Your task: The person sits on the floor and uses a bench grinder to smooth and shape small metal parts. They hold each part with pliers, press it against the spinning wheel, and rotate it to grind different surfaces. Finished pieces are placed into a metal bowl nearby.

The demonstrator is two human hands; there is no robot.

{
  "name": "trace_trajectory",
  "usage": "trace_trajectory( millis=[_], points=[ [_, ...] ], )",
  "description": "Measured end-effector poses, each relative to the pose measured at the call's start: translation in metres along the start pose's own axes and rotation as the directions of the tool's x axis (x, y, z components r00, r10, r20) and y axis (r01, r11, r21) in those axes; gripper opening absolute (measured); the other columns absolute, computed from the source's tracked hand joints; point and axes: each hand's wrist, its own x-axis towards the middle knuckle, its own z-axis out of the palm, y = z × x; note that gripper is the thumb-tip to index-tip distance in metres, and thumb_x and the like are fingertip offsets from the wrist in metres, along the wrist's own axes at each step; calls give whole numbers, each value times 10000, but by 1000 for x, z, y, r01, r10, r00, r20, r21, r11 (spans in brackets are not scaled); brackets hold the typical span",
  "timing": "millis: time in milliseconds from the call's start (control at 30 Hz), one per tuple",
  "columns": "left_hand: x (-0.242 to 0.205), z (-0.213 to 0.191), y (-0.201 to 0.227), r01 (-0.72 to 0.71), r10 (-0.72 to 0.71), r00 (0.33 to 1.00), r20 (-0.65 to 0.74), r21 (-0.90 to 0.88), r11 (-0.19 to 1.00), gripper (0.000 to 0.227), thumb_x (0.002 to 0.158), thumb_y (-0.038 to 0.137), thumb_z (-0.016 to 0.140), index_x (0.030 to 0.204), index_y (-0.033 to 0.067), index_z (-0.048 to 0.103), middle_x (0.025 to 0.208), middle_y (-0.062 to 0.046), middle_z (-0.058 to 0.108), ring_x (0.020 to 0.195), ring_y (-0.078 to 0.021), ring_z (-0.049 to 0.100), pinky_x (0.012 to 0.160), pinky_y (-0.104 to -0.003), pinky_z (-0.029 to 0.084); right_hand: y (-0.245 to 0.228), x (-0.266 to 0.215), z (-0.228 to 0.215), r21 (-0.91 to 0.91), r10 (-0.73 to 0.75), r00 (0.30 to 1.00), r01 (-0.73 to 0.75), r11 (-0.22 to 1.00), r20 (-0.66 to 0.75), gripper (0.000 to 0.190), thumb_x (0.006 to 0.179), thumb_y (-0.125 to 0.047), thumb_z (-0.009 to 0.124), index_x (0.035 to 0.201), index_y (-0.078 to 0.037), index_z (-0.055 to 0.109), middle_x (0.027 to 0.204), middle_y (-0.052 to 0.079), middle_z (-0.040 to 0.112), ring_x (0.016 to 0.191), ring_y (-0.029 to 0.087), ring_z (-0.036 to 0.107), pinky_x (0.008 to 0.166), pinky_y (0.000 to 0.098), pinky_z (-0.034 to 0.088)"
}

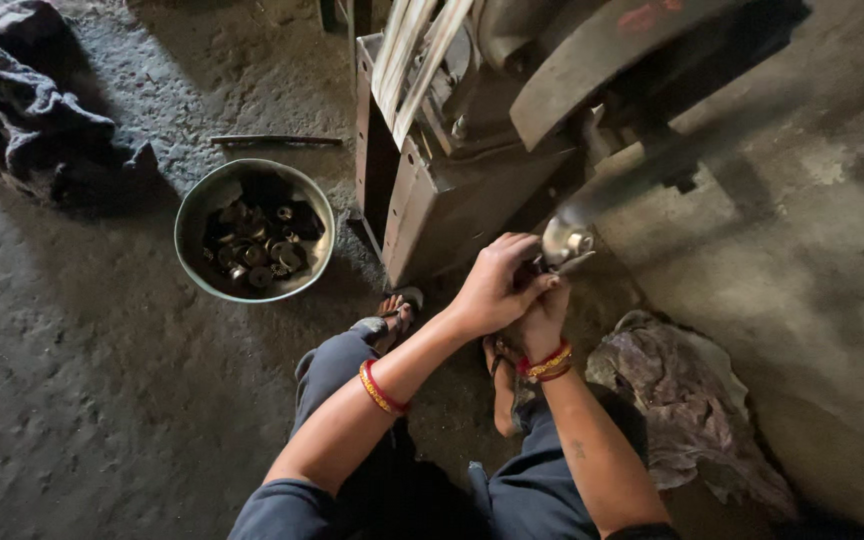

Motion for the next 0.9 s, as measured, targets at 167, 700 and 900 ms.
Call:
trace_trajectory(
  millis=[167,700,900],
  points=[
    [-2,-12,4,32,-31,999,13,-102,994,426,815,44,775,1202,-37,614,1124,-196,649,1048,-366,617,916,-378,527,-30,8,20,-130,-52,999,52,990,10,475,1063,-430,581,1184,26,635,1105,55,707,1011,130,684,826,276,561],
    [-11,4,-34,216,-188,976,110,-603,768,301,1051,215,658,1219,-23,579,884,8,621,827,-71,571,780,-240,501,-98,36,48,-554,-213,977,193,810,30,224,988,-188,616,974,33,582,753,174,590,638,304,612,598,386,467],
    [-11,10,-33,247,-233,966,112,-669,701,313,1058,245,659,1201,-22,583,923,-7,617,848,-81,567,803,-257,508,-108,36,44,-678,-196,979,177,713,50,211,996,-197,640,961,6,594,751,175,598,660,361,629,626,433,497]
  ],
)
